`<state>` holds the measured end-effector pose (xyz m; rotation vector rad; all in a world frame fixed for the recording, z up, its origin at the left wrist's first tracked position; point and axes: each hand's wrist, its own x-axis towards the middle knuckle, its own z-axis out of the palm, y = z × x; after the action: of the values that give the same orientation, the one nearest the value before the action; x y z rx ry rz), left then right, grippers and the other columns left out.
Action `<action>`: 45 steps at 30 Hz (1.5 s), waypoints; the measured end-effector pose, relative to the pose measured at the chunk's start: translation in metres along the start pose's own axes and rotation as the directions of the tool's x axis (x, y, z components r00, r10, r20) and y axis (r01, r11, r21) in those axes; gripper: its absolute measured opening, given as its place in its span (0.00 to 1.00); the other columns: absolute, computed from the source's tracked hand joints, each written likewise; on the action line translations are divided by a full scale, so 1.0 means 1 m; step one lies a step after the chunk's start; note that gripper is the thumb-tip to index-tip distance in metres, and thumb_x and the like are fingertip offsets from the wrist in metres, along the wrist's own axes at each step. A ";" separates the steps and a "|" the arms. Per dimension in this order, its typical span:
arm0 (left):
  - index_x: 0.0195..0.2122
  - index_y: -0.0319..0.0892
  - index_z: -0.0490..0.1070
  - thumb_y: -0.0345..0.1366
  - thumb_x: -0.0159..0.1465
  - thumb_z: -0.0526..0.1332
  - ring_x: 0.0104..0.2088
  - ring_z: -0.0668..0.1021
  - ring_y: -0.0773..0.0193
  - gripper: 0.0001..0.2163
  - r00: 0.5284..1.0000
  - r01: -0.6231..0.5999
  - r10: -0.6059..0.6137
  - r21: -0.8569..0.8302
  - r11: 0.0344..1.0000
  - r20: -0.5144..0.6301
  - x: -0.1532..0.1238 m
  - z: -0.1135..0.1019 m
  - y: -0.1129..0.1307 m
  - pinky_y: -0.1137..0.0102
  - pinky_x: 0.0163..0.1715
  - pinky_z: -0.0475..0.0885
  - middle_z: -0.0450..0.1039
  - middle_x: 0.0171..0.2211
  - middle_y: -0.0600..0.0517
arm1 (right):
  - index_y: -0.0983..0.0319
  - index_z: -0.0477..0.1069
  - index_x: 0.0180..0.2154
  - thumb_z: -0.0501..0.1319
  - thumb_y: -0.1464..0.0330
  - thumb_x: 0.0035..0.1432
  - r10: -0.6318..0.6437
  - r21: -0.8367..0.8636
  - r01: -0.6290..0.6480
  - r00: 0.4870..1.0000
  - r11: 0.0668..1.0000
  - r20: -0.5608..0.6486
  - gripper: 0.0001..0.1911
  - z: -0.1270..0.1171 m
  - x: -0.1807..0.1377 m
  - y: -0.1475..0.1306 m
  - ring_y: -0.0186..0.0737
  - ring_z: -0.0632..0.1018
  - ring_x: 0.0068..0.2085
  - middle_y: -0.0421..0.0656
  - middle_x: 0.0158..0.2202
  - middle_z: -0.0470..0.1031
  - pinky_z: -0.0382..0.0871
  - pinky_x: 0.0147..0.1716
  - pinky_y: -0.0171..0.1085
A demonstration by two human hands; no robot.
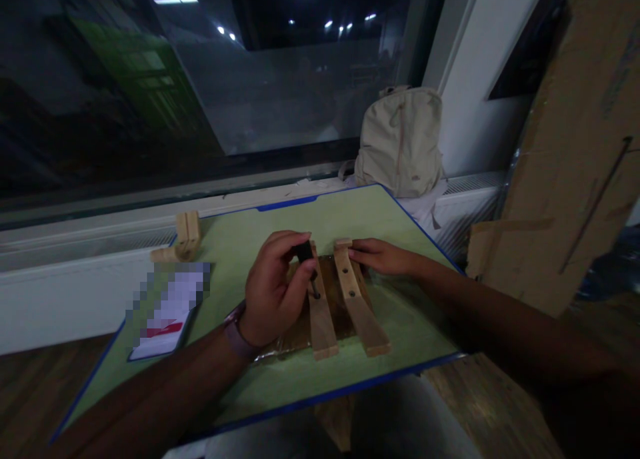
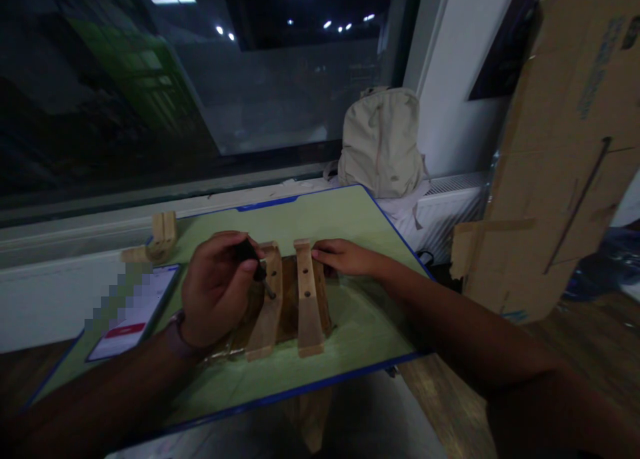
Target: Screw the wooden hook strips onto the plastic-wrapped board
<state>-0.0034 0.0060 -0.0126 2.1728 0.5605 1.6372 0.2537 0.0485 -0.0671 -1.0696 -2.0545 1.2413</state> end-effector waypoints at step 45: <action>0.61 0.48 0.67 0.30 0.68 0.61 0.45 0.77 0.61 0.20 0.998 -0.062 0.061 0.107 0.992 0.012 0.003 -0.001 0.002 0.64 0.46 0.75 0.72 0.45 0.48 | 0.64 0.76 0.44 0.54 0.45 0.67 0.008 -0.023 -0.008 1.000 1.000 -0.011 0.29 0.000 0.000 0.000 0.41 0.76 0.38 0.45 0.36 0.77 0.74 0.39 0.40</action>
<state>-0.0035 0.0059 -0.0083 2.2941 0.5974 1.6638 0.2535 0.0480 -0.0670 -1.0937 -2.0629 1.2166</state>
